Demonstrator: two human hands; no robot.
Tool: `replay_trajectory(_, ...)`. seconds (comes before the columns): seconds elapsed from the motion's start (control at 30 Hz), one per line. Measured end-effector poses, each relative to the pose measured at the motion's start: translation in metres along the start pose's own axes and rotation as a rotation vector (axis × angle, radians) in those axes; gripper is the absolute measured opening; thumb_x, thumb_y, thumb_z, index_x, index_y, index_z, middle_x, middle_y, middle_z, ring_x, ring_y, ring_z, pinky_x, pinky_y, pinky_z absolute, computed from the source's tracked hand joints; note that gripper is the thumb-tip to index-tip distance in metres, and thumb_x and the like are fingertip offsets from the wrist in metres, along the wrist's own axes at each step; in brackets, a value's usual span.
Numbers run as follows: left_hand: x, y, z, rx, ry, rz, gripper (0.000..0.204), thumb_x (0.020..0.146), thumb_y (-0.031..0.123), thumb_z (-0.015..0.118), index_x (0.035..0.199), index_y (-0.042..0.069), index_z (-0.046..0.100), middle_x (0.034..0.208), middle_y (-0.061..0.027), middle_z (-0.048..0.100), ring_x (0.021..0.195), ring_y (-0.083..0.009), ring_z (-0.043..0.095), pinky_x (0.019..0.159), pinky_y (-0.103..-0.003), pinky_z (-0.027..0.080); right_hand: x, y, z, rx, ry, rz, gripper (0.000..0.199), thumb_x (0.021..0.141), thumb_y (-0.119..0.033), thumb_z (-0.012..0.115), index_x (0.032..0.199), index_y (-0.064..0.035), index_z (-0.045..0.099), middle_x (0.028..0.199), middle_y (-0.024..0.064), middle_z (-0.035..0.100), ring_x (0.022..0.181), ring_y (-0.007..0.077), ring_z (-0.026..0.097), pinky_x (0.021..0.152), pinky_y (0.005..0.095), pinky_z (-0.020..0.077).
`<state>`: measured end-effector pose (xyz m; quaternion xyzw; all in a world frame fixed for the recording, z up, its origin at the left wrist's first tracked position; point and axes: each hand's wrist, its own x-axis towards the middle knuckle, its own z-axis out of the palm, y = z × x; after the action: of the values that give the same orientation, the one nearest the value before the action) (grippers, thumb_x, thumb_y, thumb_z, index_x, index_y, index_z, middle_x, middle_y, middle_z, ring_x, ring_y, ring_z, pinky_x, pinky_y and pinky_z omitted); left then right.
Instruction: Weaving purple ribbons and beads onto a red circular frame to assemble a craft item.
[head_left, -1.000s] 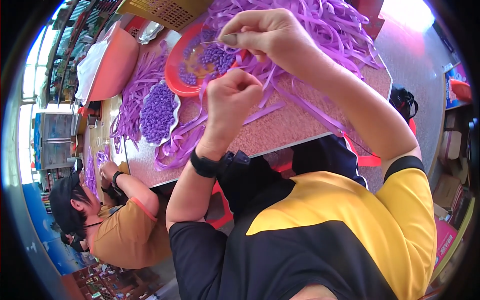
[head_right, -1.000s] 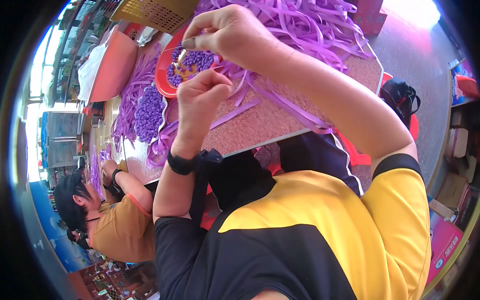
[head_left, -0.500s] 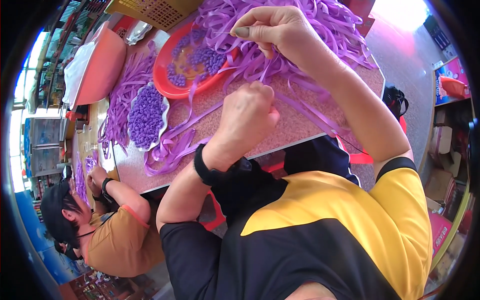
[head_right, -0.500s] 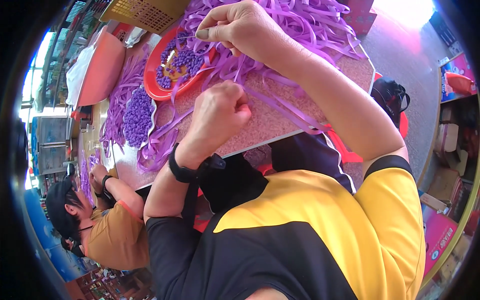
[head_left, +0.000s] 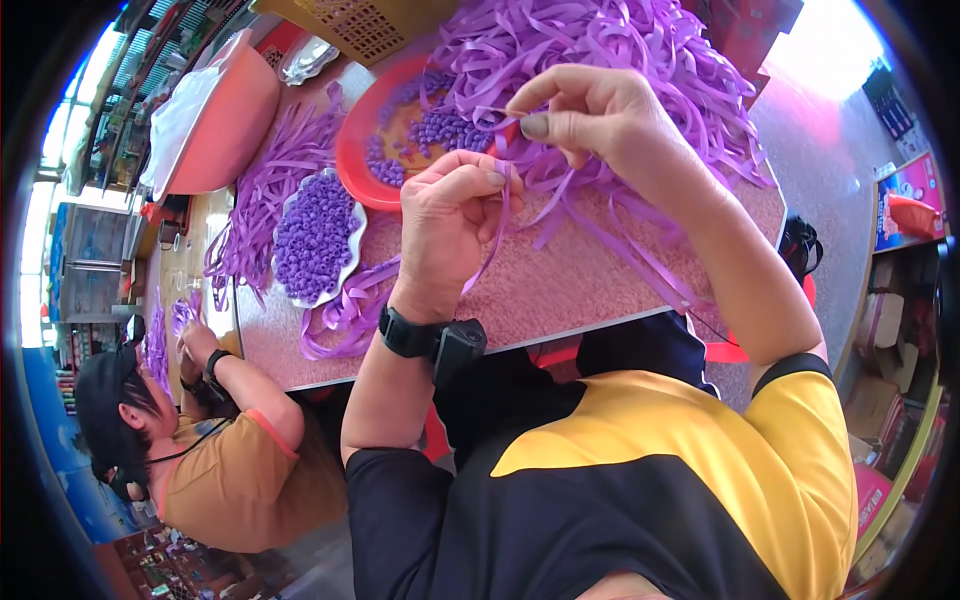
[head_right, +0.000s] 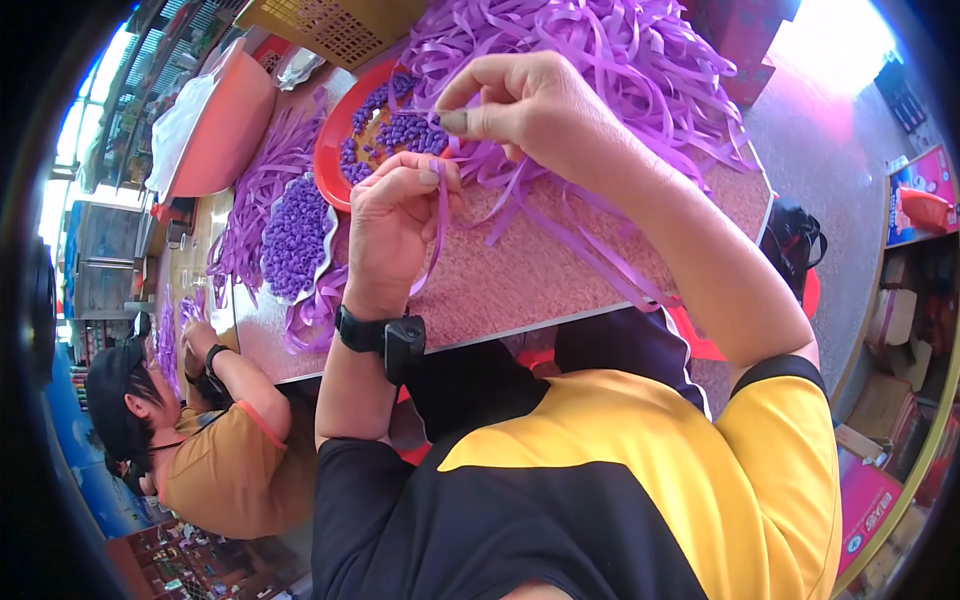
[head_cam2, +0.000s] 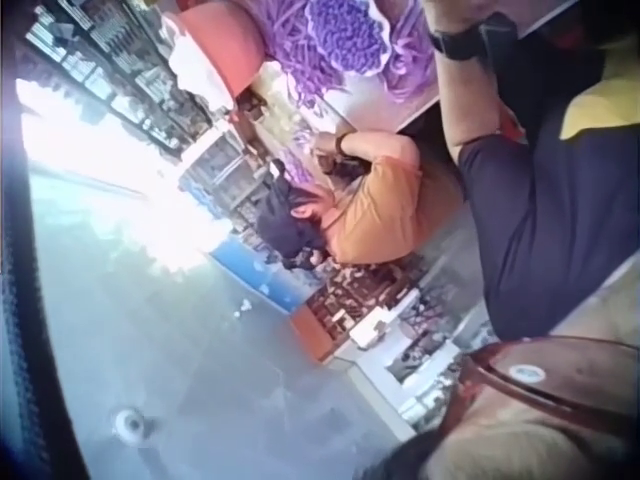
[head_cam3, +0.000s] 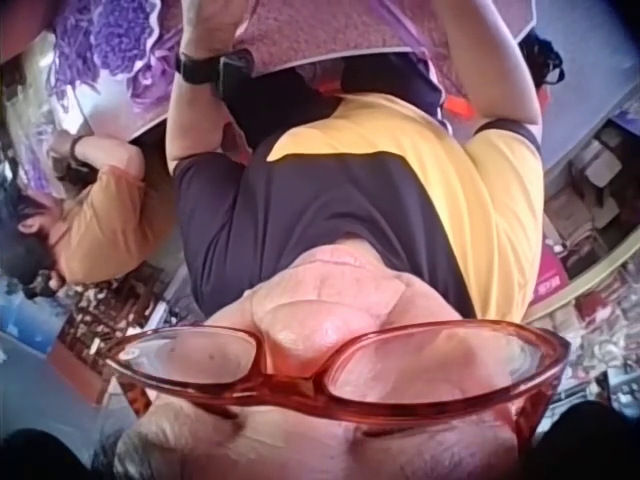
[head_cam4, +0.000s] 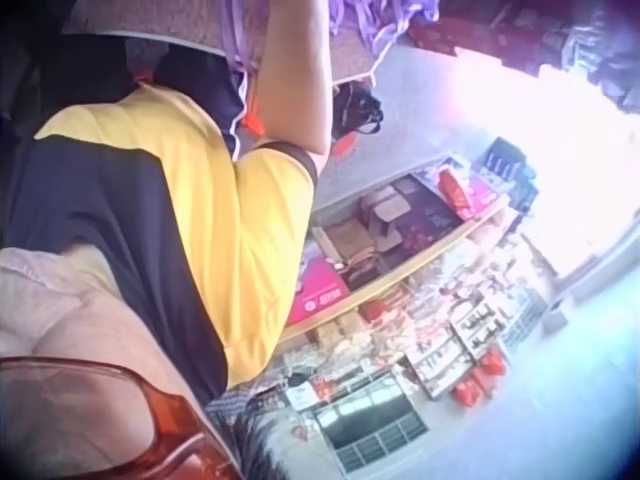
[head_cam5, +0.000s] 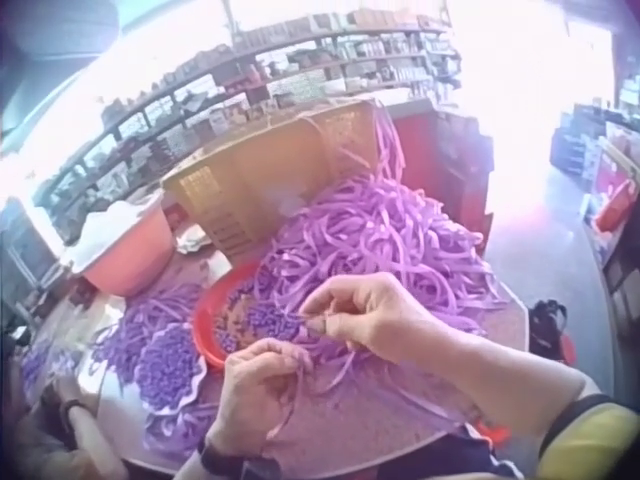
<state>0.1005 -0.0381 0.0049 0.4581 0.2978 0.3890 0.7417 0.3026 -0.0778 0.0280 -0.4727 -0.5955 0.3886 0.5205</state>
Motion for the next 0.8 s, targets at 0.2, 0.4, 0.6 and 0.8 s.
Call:
replay_trajectory(0.2,0.0,0.0,-0.008,-0.007,-0.02,0.015,0.007,0.09,0.004,0.058,0.093,-0.001,0.063,0.086,-0.0141,0.07,0.066,-0.0177,0.069,0.044,-0.022,0.04,0.001,0.008,0.007,0.007,-0.138,0.076,0.021,0.09,-0.011,0.071,0.108,-0.0007,0.068,0.084,-0.0011,0.067,0.075,0.0035,0.058,0.067,0.0193,0.0456)
replay_trajectory(0.4,-0.001,-0.005,-0.008,-0.002,-0.04,-0.02,0.008,0.089,0.003,0.058,0.094,-0.002,0.063,0.084,-0.0155,0.07,0.06,-0.0154,0.066,0.043,-0.021,0.039,0.001,0.011,0.013,0.016,-0.216,0.077,0.011,0.088,-0.006,0.069,0.097,-0.0001,0.067,0.084,-0.0008,0.065,0.079,0.0054,0.059,0.07,0.0198,0.0445)
replay_trajectory(0.6,-0.005,0.0,-0.008,-0.035,0.02,0.061,0.009,0.091,0.003,0.057,0.096,-0.002,0.063,0.092,-0.0164,0.071,0.063,-0.0154,0.066,0.045,-0.022,0.04,0.001,0.003,0.006,-0.117,-0.276,0.122,0.008,0.088,-0.009,0.068,0.094,-0.0037,0.067,0.076,-0.0053,0.056,0.07,0.0028,0.048,0.061,0.0213,0.0376)
replay_trajectory(0.8,-0.006,0.005,-0.009,-0.153,0.001,-0.025,0.008,0.092,0.004,0.058,0.096,0.0,0.063,0.093,-0.0133,0.069,0.066,-0.015,0.061,0.051,-0.025,0.045,-0.001,-0.005,0.011,-0.074,-0.136,0.014,0.01,0.09,-0.006,0.064,0.098,0.0001,0.068,0.083,-0.0017,0.061,0.076,0.0081,0.055,0.067,0.0236,0.0448)
